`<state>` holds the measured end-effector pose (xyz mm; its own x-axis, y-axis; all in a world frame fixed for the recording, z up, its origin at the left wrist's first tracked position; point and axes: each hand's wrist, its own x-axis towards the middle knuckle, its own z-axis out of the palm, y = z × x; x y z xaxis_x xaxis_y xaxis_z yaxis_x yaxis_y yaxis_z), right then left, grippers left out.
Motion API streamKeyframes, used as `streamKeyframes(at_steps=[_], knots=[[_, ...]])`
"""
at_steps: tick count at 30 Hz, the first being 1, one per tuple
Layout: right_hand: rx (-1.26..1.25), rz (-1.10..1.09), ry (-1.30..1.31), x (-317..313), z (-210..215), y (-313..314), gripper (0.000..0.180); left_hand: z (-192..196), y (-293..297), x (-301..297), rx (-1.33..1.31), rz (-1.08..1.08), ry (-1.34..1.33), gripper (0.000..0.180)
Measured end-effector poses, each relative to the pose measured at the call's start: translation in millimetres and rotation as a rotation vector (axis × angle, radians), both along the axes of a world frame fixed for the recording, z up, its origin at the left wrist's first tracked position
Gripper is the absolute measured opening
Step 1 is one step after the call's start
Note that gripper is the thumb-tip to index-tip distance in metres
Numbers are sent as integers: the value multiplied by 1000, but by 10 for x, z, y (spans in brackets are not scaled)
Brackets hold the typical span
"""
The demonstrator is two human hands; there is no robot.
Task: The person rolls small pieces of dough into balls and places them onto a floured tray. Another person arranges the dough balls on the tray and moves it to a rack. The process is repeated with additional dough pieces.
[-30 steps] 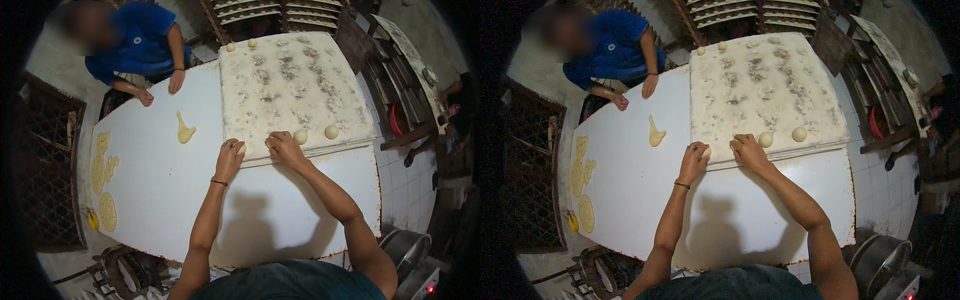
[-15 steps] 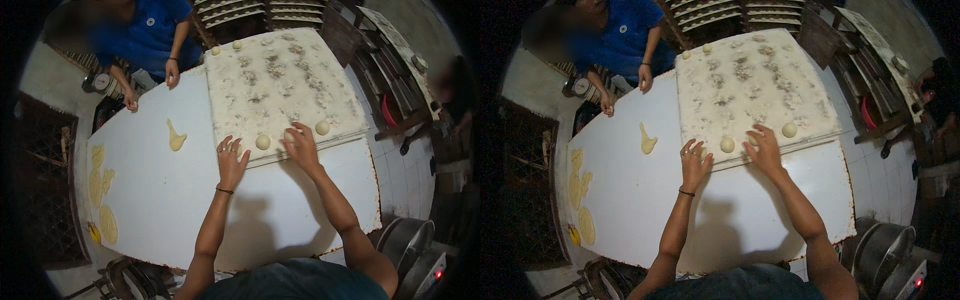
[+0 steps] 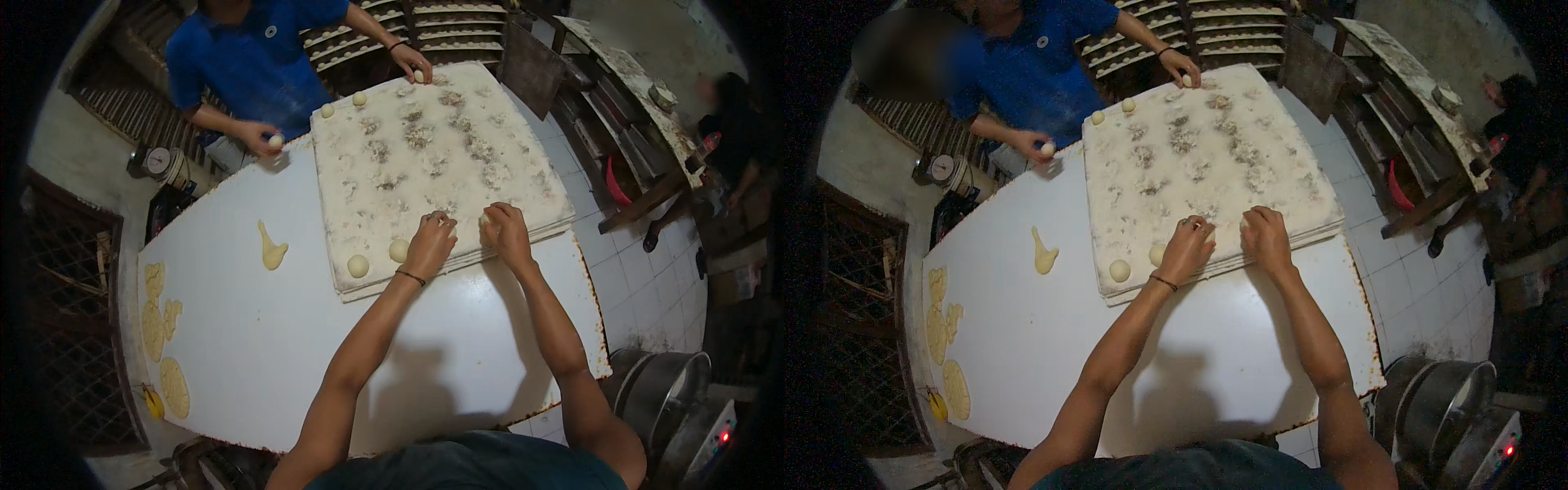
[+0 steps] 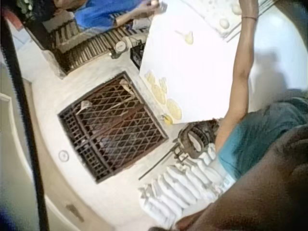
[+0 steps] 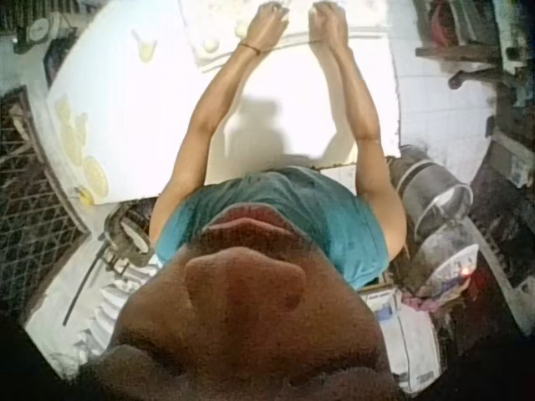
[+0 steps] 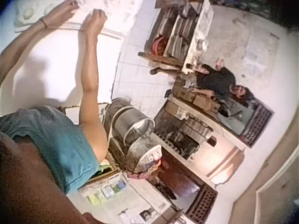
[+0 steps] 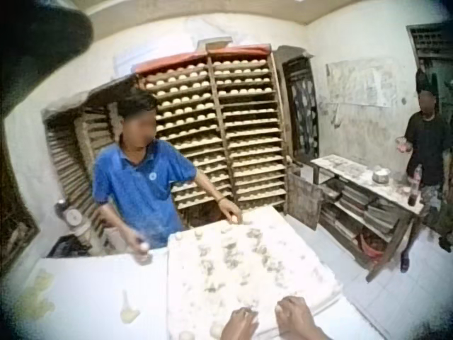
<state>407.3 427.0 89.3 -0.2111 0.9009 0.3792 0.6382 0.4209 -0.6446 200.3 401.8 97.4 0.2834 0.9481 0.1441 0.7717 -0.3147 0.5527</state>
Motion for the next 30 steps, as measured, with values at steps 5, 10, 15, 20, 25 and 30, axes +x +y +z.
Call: streamKeyframes(at_steps=[5,10,15,20,25,30], knots=[[-17,-31,-70,-145,95,-92,41,-93,-61,-47,125,-3,59,43],[118,-54,193,-90,169,-597,23,311,-1027,-550,224,170,-194,38],[-101,114,191,-319,-112,-1697,9,159,-2614,-995,-85,389,-511,21],[-584,464,336,-1366,-311,-2969,18,-376,-4031,-2031,-139,886,-937,18],[-685,691,206,-2622,-232,-3550,14,-312,-4570,-4221,-58,1324,-972,26],[-719,501,133,-3283,-403,-3459,13,-490,-4451,-6277,172,1426,-1143,37]])
